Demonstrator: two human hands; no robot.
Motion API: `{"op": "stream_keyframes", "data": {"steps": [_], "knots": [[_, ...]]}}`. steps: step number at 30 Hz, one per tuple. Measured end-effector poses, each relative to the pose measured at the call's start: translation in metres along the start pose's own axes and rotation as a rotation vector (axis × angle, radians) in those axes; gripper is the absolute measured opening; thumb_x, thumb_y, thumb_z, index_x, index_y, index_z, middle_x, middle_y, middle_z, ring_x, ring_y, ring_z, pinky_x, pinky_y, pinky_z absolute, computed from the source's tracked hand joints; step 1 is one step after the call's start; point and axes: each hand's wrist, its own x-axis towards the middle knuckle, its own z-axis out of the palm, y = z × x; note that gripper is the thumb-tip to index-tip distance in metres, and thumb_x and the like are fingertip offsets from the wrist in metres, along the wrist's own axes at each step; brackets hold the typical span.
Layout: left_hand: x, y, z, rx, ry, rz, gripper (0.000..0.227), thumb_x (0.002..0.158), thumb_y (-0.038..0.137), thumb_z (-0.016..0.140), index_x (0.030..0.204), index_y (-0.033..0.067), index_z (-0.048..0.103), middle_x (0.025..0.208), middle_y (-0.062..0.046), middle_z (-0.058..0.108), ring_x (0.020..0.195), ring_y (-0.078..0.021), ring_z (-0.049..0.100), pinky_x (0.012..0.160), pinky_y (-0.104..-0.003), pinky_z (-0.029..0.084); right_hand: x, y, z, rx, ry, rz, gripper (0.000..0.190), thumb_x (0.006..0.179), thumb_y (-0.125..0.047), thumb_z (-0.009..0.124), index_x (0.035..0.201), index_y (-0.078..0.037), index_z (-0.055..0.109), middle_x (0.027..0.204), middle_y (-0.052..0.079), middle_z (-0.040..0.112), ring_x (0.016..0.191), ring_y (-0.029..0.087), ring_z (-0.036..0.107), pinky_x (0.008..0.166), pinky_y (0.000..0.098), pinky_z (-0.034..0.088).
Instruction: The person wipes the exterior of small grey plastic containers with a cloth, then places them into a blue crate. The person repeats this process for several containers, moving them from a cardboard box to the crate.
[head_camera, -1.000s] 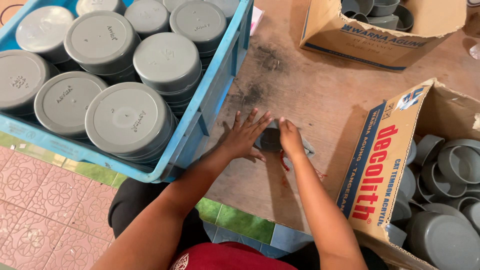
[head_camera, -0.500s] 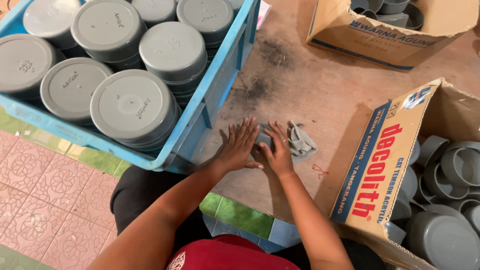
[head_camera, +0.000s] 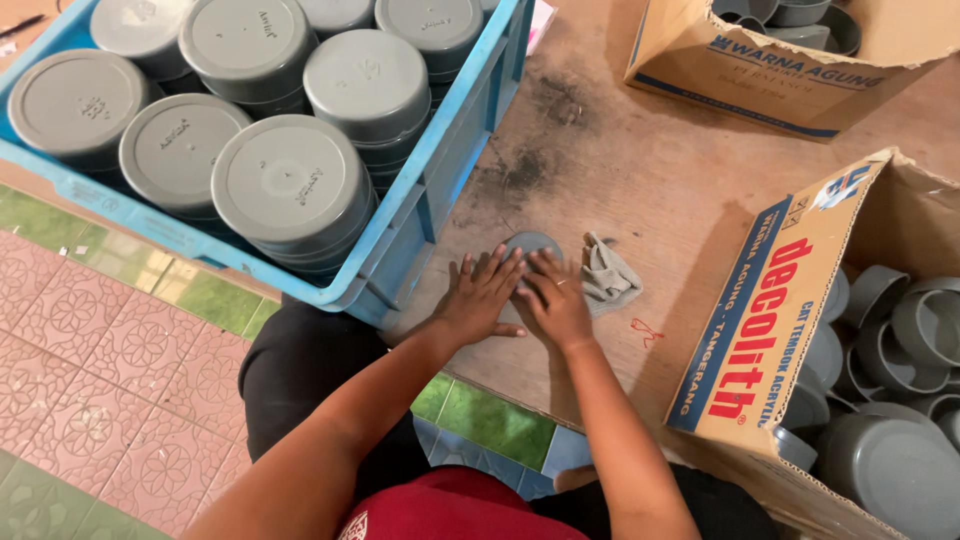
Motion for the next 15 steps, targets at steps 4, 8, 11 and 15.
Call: {"op": "stream_keyframes", "data": {"steps": [4, 8, 11, 15], "knots": [[0.002, 0.004, -0.008, 0.117, -0.049, -0.044, 0.109, 0.085, 0.085, 0.039, 0.167, 0.0175, 0.015, 0.176, -0.003, 0.005, 0.162, -0.03, 0.002, 0.123, -0.068, 0.007, 0.005, 0.007, -0.028, -0.114, 0.093, 0.061, 0.023, 0.097, -0.023, 0.07, 0.118, -0.015, 0.074, 0.144, 0.008, 0.065, 0.138, 0.029, 0.056, 0.12, 0.0507, 0.034], [0.012, 0.001, -0.009, 0.055, -0.109, -0.053, 0.09, 0.097, 0.075, 0.038, 0.167, 0.0221, 0.018, 0.175, 0.002, 0.011, 0.162, -0.0274, 0.002, 0.124, -0.07, 0.003, 0.009, 0.025, -0.039, -0.385, 0.003, 0.237, 0.035, 0.091, -0.016, 0.072, 0.125, -0.008, 0.07, 0.144, 0.018, 0.062, 0.137, 0.038, 0.055, 0.113, 0.0542, 0.04], [0.012, 0.003, -0.008, 0.054, -0.139, -0.069, 0.087, 0.098, 0.074, 0.035, 0.166, 0.0233, 0.019, 0.175, 0.003, 0.013, 0.162, -0.0261, 0.002, 0.124, -0.07, 0.0, 0.003, 0.046, -0.028, -0.507, -0.216, 0.475, 0.053, 0.09, -0.021, 0.075, 0.14, -0.01, 0.061, 0.154, 0.024, 0.049, 0.141, 0.044, 0.048, 0.11, 0.0556, 0.043], [0.012, 0.006, -0.022, 0.083, -0.179, -0.077, 0.088, 0.098, 0.073, 0.039, 0.167, 0.0225, 0.017, 0.175, 0.003, 0.013, 0.162, -0.024, 0.003, 0.126, -0.066, -0.004, 0.004, 0.086, -0.012, -0.578, -0.526, 0.744, 0.045, 0.099, -0.028, 0.063, 0.13, 0.004, 0.06, 0.108, 0.022, 0.075, 0.101, 0.041, 0.075, 0.085, 0.0536, 0.059]]}}
